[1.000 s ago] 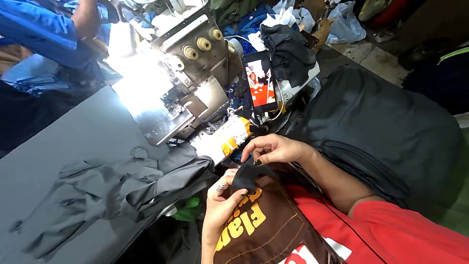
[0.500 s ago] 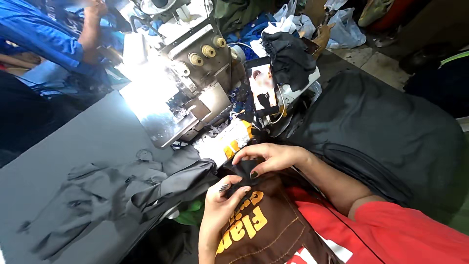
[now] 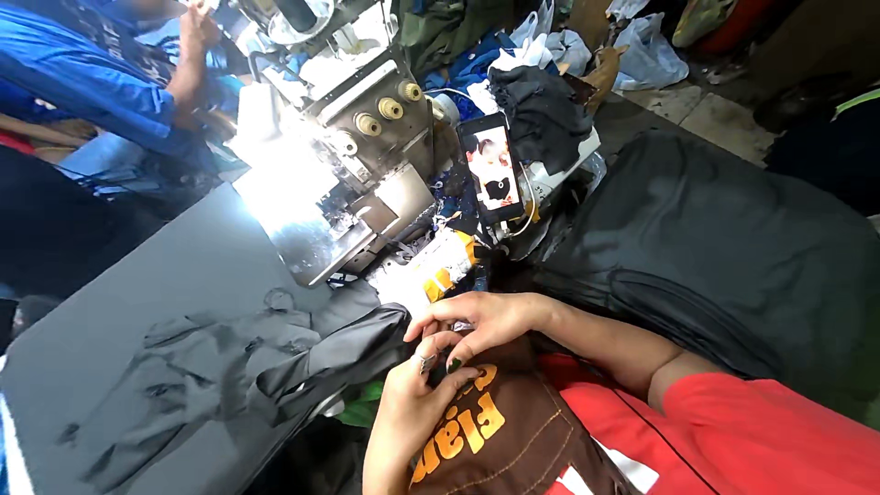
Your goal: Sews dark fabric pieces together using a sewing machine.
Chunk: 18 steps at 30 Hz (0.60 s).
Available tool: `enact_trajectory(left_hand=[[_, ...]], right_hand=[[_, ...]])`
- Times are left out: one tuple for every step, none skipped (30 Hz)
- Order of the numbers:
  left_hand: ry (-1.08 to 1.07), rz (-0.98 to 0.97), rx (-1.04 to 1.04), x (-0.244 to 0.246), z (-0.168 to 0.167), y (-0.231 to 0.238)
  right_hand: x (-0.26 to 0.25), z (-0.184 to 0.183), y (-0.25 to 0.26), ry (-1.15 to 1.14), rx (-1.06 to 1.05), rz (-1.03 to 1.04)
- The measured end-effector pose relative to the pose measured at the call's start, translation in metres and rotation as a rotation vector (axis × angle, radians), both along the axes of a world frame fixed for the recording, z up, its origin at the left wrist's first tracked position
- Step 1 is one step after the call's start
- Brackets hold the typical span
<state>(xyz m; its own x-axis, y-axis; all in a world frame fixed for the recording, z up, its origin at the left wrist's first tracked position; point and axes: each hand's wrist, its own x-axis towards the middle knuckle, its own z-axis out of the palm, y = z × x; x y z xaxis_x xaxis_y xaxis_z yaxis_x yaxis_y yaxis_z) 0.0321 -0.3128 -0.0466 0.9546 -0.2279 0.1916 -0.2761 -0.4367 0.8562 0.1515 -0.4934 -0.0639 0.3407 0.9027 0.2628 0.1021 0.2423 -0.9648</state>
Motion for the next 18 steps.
enact_trajectory(left_hand=[[-0.017, 0.018, -0.003, 0.0, 0.001, -0.001], [-0.038, 0.044, -0.013, 0.0, 0.001, -0.001], [-0.058, 0.074, -0.029, -0.001, 0.001, 0.0], [-0.069, 0.099, -0.041, -0.001, 0.002, 0.001], [-0.073, 0.119, -0.052, -0.002, 0.003, 0.002], [-0.072, 0.126, -0.055, -0.002, 0.004, 0.003], [-0.075, 0.13, -0.054, -0.003, 0.003, 0.002], [-0.078, 0.127, -0.059, -0.003, 0.002, 0.002], [-0.081, 0.126, -0.068, -0.002, -0.001, 0.002], [-0.079, 0.127, -0.083, -0.002, -0.004, 0.002], [-0.08, 0.138, -0.102, -0.002, -0.006, 0.002], [-0.084, 0.15, -0.135, -0.001, -0.007, 0.003], [-0.091, 0.16, -0.171, -0.001, -0.008, 0.003], [-0.101, 0.161, -0.206, 0.0, -0.008, 0.005], [-0.111, 0.16, -0.237, 0.0, -0.009, 0.007], [-0.124, 0.156, -0.236, 0.0, -0.009, 0.008], [-0.139, 0.153, -0.203, 0.001, -0.01, 0.01], [-0.156, 0.151, -0.149, 0.001, -0.011, 0.011]], right_hand=[[0.001, -0.001, 0.0, 0.019, -0.012, -0.004], [0.001, -0.003, -0.001, 0.021, -0.018, 0.0], [0.002, -0.005, -0.002, 0.022, -0.025, 0.014], [0.001, -0.007, -0.003, 0.03, -0.036, 0.032], [0.0, -0.009, -0.003, 0.05, -0.046, 0.042], [-0.002, -0.01, -0.003, 0.076, -0.046, 0.042], [-0.004, -0.011, -0.003, 0.104, -0.036, 0.038], [-0.005, -0.011, -0.002, 0.129, -0.023, 0.028], [-0.005, -0.012, -0.002, 0.141, -0.006, 0.004], [-0.005, -0.012, -0.002, 0.15, 0.013, -0.028], [-0.004, -0.011, -0.003, 0.166, 0.031, -0.06], [-0.002, -0.01, -0.004, 0.189, 0.049, -0.089], [0.0, -0.009, -0.005, 0.218, 0.071, -0.114], [0.002, -0.008, -0.007, 0.24, 0.082, -0.139], [0.004, -0.007, -0.009, 0.255, 0.084, -0.164], [0.006, -0.008, -0.01, 0.263, 0.093, -0.184], [0.009, -0.008, -0.011, 0.265, 0.102, -0.202], [0.011, -0.008, -0.011, 0.261, 0.106, -0.215]])
